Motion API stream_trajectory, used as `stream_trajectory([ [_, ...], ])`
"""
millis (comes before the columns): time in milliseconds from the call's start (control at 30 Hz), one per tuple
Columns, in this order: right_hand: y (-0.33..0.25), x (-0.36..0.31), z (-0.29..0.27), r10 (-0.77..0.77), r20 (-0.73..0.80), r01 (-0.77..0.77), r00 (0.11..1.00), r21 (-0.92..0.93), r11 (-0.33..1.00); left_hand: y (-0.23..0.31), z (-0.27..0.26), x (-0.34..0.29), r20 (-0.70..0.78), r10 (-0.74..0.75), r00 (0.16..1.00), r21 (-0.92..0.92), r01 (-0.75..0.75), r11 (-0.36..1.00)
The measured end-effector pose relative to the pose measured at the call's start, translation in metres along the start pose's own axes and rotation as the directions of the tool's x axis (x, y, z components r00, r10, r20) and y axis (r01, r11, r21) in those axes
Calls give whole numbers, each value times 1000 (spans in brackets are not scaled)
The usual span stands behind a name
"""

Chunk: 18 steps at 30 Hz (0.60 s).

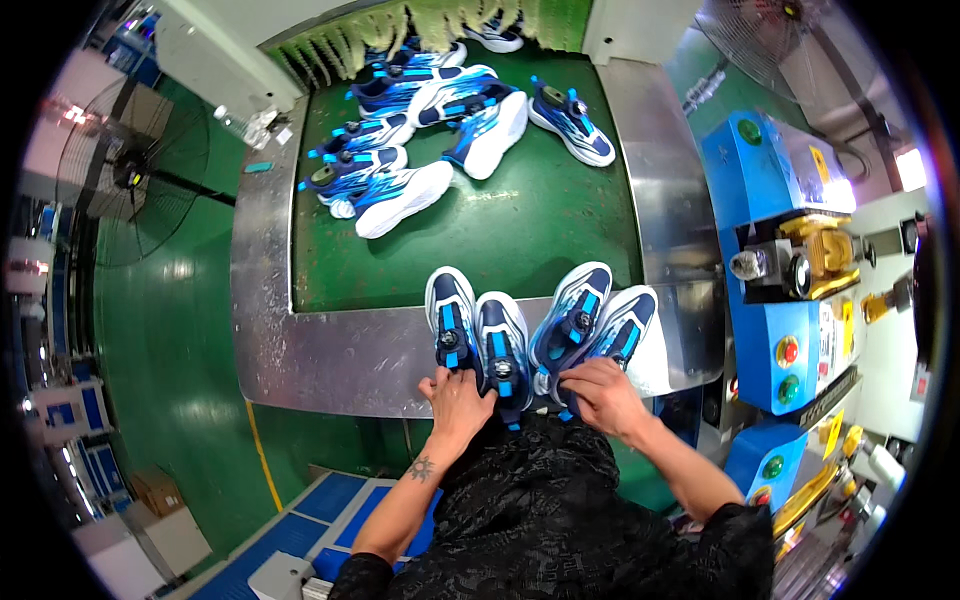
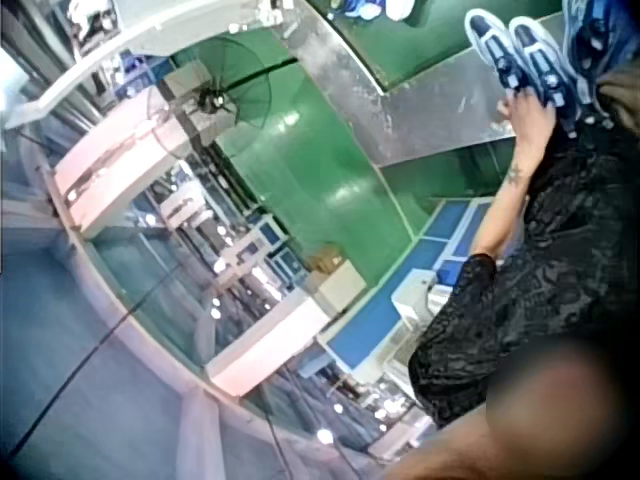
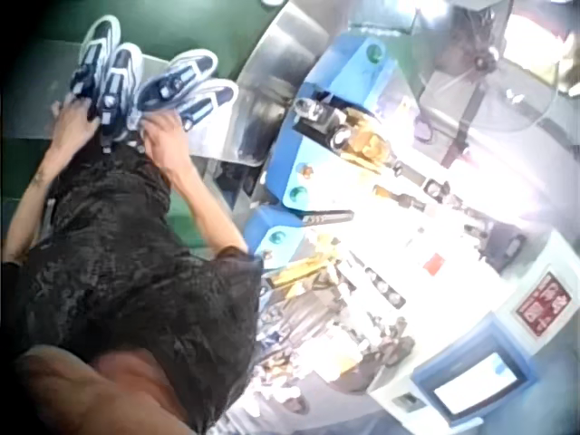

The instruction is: The person handles blue and white sneakers in a factory setting, placing them into a plastic bag and sealing it with tape. They then repeatedly pick up individual shoes, place them into a machine, and remove them to arrange them on a nearby table.

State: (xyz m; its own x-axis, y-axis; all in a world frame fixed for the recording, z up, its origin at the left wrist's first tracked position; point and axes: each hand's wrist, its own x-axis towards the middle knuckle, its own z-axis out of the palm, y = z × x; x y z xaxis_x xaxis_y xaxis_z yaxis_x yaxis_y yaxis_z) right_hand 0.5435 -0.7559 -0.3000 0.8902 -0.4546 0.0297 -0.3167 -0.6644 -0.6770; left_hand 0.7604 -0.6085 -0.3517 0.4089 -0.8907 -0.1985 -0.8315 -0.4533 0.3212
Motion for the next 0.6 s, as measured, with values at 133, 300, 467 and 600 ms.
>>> stream_trajectory([
  [133, -60, 17, 26, 175, -233, -98, 957, 309, 946, -31, -13, -26, 99, -12, 995, -293, 41, 955],
  [300, -44, 38, 114, 266, -103, -282, 958, -190, 941, -44, -50, -13, -127, 27, 992, -449, -82, 890],
  [467, -44, 48, 107, 47, -67, -64, 997, -280, 958, -83, -15, 39, -74, 531, 844, -154, -536, 830],
  [600, -32, 47, 109, 93, 6, -89, 996, -226, 970, -95, -22, 49, -74, 639, 765, -190, -640, 745],
])
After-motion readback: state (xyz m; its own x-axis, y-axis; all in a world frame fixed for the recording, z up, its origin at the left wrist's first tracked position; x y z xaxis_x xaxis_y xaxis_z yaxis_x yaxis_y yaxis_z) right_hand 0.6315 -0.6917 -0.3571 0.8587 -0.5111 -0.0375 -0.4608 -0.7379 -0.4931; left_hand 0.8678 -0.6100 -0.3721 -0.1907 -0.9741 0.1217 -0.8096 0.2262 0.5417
